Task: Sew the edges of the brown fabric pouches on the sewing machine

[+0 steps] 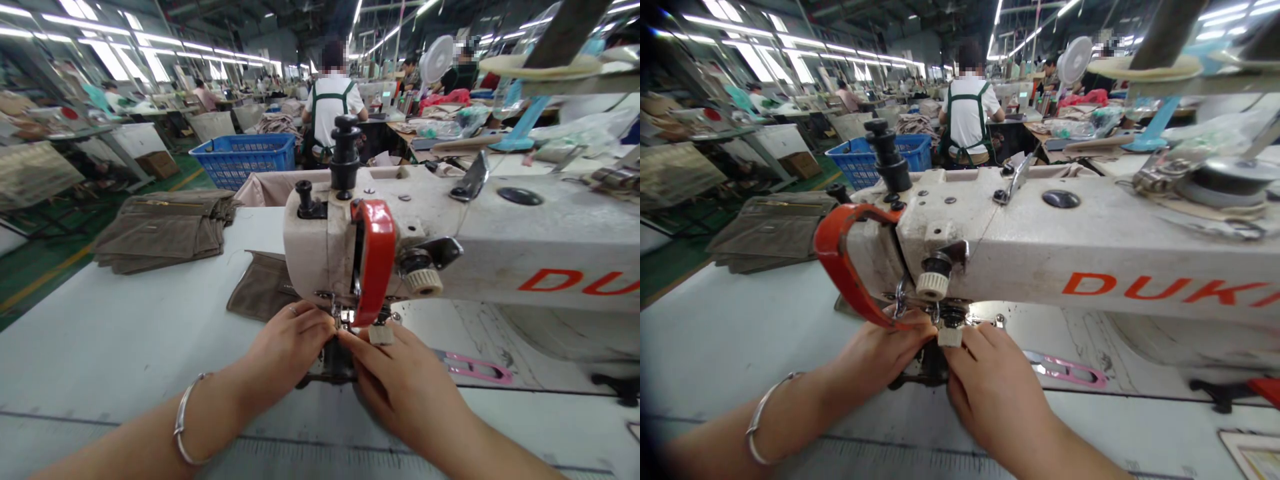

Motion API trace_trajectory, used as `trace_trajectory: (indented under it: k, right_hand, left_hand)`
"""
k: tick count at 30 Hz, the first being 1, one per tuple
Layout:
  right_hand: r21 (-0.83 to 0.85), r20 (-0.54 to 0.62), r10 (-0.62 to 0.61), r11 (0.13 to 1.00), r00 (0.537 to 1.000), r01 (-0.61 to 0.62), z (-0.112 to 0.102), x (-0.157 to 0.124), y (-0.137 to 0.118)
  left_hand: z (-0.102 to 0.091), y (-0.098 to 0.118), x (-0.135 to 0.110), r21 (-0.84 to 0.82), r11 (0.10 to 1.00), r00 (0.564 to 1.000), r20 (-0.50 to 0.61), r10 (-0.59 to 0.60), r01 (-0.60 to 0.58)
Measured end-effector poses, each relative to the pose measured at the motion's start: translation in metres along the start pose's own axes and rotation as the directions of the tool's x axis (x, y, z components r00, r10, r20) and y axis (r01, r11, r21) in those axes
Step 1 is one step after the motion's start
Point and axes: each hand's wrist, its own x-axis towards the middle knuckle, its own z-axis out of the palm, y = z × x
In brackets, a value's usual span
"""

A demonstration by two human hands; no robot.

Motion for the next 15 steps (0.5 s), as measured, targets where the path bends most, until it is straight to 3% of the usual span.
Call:
trace_trajectory:
  k: [5, 11, 15]
  right_hand:
    - [-0.018, 0.024, 0.029, 0.999, 0.999, -0.029, 0.005, 0.003, -0.002]
    - [-0.076, 0.069, 0.059, 0.996, 0.996, -0.054, 0.007, 0.004, -0.001]
    - [-0.126, 0.104, 0.085, 0.989, 0.991, -0.071, 0.01, 0.006, -0.001]
  left_hand:
    - [0.0, -0.005, -0.007, -0.018, 0.999, 0.999, -0.009, 0.043, -0.044]
    - [0.0, -0.012, -0.005, 0.018, 0.997, 0.991, 0.112, 0.067, -0.069]
    - [0.007, -0.019, 0.001, 0.08, 0.991, 0.993, 0.053, 0.101, -0.105]
